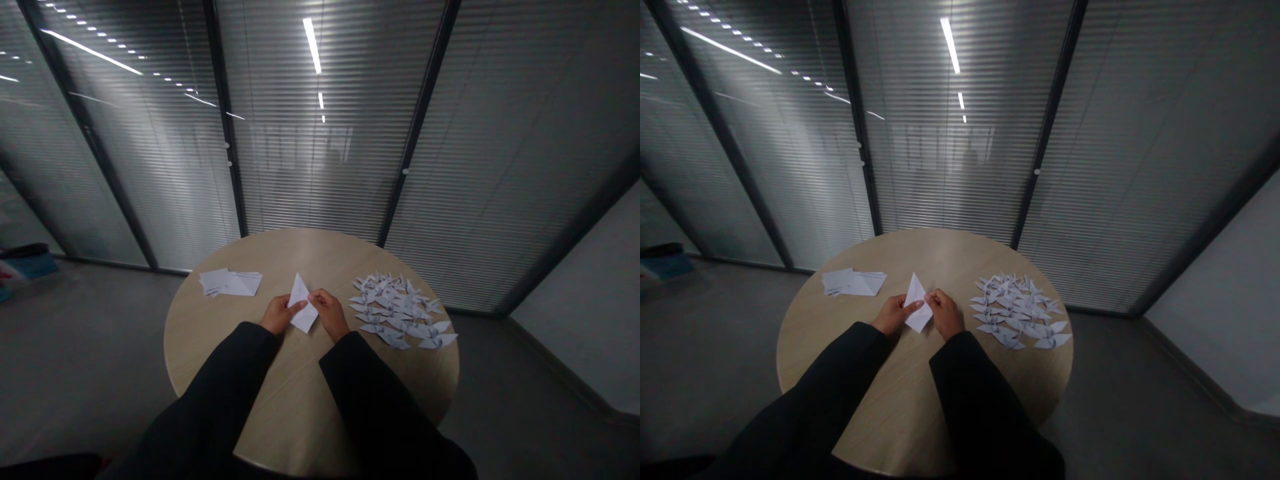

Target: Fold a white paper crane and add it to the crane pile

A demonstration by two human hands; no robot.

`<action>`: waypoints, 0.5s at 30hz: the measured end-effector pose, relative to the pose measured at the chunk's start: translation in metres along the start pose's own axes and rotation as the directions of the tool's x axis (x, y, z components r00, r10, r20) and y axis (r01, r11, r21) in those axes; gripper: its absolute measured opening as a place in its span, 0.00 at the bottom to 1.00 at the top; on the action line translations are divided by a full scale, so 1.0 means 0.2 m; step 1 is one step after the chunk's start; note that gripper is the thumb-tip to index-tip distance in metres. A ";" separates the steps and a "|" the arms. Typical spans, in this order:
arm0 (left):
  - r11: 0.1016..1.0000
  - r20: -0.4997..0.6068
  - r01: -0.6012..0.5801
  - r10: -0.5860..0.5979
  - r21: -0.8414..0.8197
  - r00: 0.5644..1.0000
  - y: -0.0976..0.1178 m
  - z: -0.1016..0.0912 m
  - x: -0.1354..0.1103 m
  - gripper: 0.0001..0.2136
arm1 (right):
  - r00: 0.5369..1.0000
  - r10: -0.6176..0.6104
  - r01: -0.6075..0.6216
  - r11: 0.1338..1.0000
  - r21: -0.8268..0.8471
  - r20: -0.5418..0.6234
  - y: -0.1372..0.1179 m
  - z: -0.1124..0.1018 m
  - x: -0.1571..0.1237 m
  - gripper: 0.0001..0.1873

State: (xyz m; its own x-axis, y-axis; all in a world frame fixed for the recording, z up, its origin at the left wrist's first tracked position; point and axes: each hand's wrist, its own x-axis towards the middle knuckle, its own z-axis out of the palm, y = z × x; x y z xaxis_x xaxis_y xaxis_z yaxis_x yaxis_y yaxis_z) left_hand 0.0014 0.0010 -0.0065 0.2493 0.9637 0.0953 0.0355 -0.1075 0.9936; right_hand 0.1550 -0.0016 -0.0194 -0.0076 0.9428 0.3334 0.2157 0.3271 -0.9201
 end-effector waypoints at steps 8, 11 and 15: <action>0.999 -0.029 -0.038 0.038 -0.018 0.999 -0.04 -0.01 0.01 0.22 | 0.999 -0.016 0.022 0.981 -0.192 0.032 -0.01 0.00 0.00 0.15; 0.999 -0.036 -0.046 0.045 -0.010 0.998 -0.03 0.00 0.01 0.21 | 1.000 -0.025 0.029 0.960 -0.277 0.018 -0.03 0.00 0.00 0.16; 0.999 -0.050 -0.048 0.048 -0.011 0.998 -0.02 0.00 0.01 0.20 | 1.000 -0.023 0.022 0.958 -0.285 -0.003 -0.04 -0.01 -0.01 0.18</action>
State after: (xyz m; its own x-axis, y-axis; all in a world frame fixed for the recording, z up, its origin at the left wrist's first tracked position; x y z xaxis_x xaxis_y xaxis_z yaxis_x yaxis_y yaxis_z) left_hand 0.0016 0.0035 -0.0105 0.2016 0.9686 0.1456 0.0131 -0.1513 0.9884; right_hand 0.1544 -0.0058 -0.0125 -0.0098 0.9347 0.3554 0.4852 0.3152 -0.8157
